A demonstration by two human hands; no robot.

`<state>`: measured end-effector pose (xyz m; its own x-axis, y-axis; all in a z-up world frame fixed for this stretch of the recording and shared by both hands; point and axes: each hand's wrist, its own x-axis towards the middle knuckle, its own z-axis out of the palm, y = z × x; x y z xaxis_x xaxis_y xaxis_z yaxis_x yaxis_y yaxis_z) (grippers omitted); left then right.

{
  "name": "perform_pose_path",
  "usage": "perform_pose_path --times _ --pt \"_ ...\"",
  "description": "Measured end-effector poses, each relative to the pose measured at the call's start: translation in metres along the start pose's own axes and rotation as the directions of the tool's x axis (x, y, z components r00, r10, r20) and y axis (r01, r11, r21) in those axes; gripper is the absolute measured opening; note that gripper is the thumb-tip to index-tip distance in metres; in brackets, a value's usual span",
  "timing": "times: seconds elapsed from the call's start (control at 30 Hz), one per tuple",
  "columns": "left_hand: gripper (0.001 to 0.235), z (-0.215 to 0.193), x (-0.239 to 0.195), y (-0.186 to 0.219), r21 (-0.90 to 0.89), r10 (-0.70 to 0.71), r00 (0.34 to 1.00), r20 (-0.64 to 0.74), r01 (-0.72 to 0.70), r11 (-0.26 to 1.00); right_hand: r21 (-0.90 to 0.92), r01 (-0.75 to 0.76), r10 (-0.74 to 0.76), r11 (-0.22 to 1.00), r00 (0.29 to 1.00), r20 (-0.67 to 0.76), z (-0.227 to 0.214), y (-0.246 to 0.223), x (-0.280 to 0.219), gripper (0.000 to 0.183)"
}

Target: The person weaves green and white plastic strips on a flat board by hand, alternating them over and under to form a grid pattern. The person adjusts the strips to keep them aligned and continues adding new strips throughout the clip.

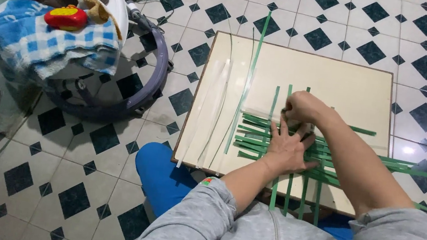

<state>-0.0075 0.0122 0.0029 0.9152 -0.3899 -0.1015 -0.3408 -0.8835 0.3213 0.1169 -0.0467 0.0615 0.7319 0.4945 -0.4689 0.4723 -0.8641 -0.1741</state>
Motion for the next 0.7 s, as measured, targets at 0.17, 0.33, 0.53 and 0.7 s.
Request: perform_pose_path --times 0.17,0.33,0.53,0.7 --pt "0.084 0.016 0.010 -0.002 0.036 -0.022 0.998 0.057 0.020 0.999 0.040 0.032 -0.031 0.999 0.999 -0.031 0.013 0.005 0.025 0.018" --pt "0.084 -0.005 0.001 0.001 0.053 -0.017 0.997 0.072 0.013 0.998 0.085 0.022 -0.016 0.996 0.997 -0.077 0.022 0.004 0.032 0.016" --pt "0.084 0.001 0.003 0.000 0.022 -0.003 0.999 0.043 0.002 1.000 0.272 -0.049 0.088 0.961 0.987 -0.133 0.034 0.020 0.043 0.020" --pt "0.076 0.021 0.010 -0.001 0.097 -0.013 1.000 0.010 0.012 0.995 0.026 -0.210 0.210 0.977 0.946 -0.248 0.033 0.066 0.012 0.021"
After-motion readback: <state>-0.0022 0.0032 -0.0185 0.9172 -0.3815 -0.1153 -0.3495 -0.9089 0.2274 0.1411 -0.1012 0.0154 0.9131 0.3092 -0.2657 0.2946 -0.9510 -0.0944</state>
